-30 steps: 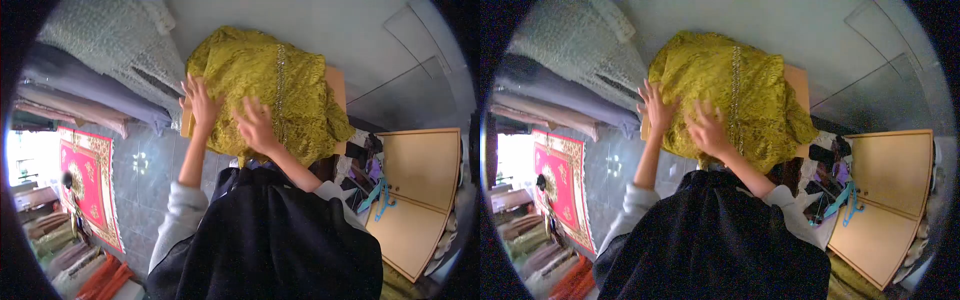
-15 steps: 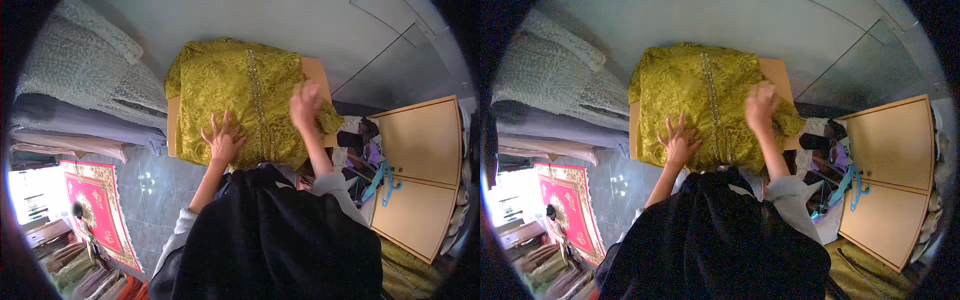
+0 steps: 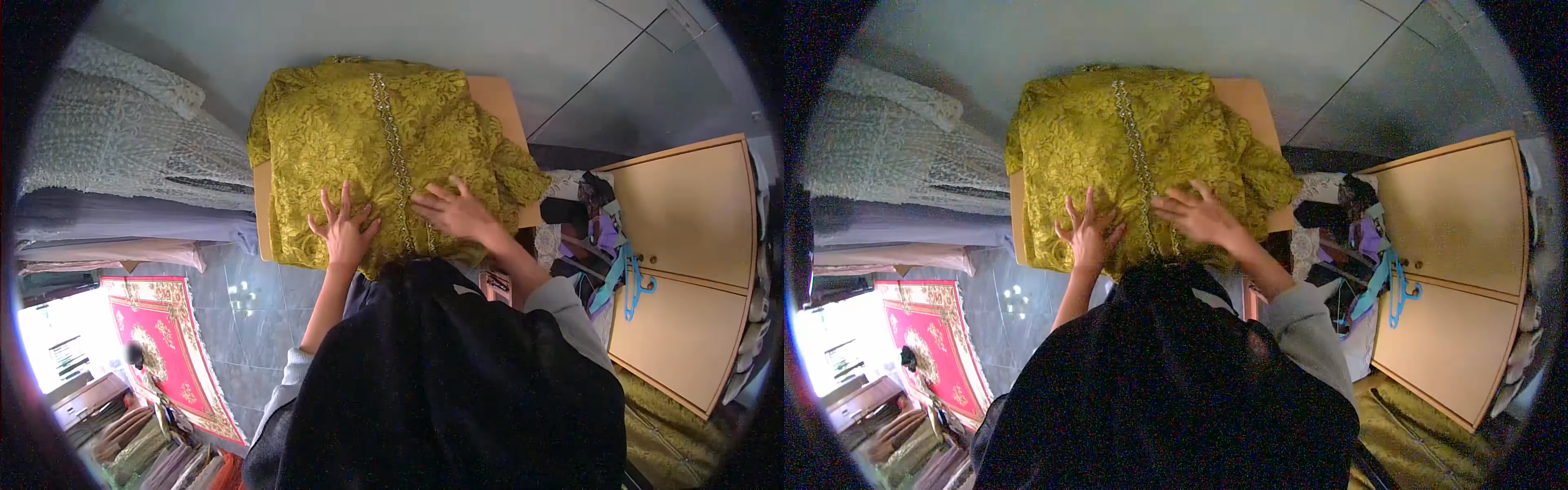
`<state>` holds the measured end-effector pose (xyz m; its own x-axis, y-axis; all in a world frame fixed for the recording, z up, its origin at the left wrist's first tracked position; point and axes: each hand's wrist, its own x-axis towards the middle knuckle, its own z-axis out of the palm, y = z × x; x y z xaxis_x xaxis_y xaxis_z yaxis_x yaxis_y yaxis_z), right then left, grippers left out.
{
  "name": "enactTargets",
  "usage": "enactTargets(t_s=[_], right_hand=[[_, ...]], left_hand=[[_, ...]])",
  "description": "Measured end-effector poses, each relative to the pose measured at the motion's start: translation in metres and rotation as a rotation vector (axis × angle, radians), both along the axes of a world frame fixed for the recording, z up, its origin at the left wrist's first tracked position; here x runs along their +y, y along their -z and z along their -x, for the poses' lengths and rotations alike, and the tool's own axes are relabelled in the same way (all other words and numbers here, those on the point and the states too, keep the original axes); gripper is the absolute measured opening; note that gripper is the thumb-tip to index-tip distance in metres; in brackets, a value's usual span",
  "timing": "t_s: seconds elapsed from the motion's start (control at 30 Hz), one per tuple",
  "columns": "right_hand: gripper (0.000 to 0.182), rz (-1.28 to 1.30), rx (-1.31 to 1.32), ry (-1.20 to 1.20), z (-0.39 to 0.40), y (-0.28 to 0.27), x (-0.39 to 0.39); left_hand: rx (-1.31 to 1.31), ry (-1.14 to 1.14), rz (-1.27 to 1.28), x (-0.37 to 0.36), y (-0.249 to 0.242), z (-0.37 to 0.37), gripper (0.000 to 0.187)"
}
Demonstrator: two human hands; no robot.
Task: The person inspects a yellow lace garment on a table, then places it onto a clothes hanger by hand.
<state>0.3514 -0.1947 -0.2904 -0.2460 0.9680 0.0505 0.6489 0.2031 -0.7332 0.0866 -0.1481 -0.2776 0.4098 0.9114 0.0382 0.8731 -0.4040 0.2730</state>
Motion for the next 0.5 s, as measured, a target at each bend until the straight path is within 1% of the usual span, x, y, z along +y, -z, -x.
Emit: enactTargets(t_s=[0.03,0.07,0.13,0.2,0.27,0.3,0.33,0.37,0.4,0.43,0.47,0.5], right_hand=[[0.043,0.428,0.464,0.191,-0.018,0.012,0.001],[0.055,0.232,0.014,0.532,-0.046,0.025,0.000],[0.047,-0.113,-0.969,0.793,-0.108,0.058,-0.009],[0.038,-0.014,-0.730,1.086,-0.112,0.019,-0.019],[0.033,-0.303,-0.622,0.968,-0.115,0.029,-0.039],[0.032,-0.285,-0.657,0.901,-0.097,0.015,-0.046],[0.030,-0.165,-0.670,0.893,-0.073,0.002,-0.053],[0.029,-0.203,-0.674,0.845,-0.069,0.012,-0.064],[0.029,-0.206,-0.593,0.900,-0.059,0.014,-0.071],[0.028,-0.209,-0.512,0.952,-0.046,0.016,-0.077],[0.027,-0.156,-0.475,1.022,-0.035,0.019,-0.084],[0.027,-0.152,-0.480,1.022,-0.032,0.026,-0.090]], left_hand=[[-0.004,0.003,-0.003,0.000,0.001,0.001,0.033],[-0.004,0.002,0.005,-0.001,0.001,0.001,0.033],[0.006,-0.009,-0.013,0.000,0.001,-0.003,0.032],[0.013,-0.013,0.029,-0.001,-0.008,-0.010,0.031],[-0.006,-0.006,0.053,-0.004,-0.019,-0.020,0.032],[-0.028,0.033,0.075,-0.004,-0.021,-0.025,0.038],[-0.052,0.094,0.057,-0.007,-0.024,-0.034,0.042],[-0.077,0.152,0.038,-0.011,-0.026,-0.043,0.046],[-0.085,0.228,0.031,-0.014,-0.022,-0.051,0.049],[-0.103,0.331,0.006,-0.014,-0.016,-0.058,0.048],[-0.122,0.433,-0.020,-0.014,-0.009,-0.066,0.047],[-0.056,0.493,-0.031,-0.015,-0.005,-0.076,0.041]])
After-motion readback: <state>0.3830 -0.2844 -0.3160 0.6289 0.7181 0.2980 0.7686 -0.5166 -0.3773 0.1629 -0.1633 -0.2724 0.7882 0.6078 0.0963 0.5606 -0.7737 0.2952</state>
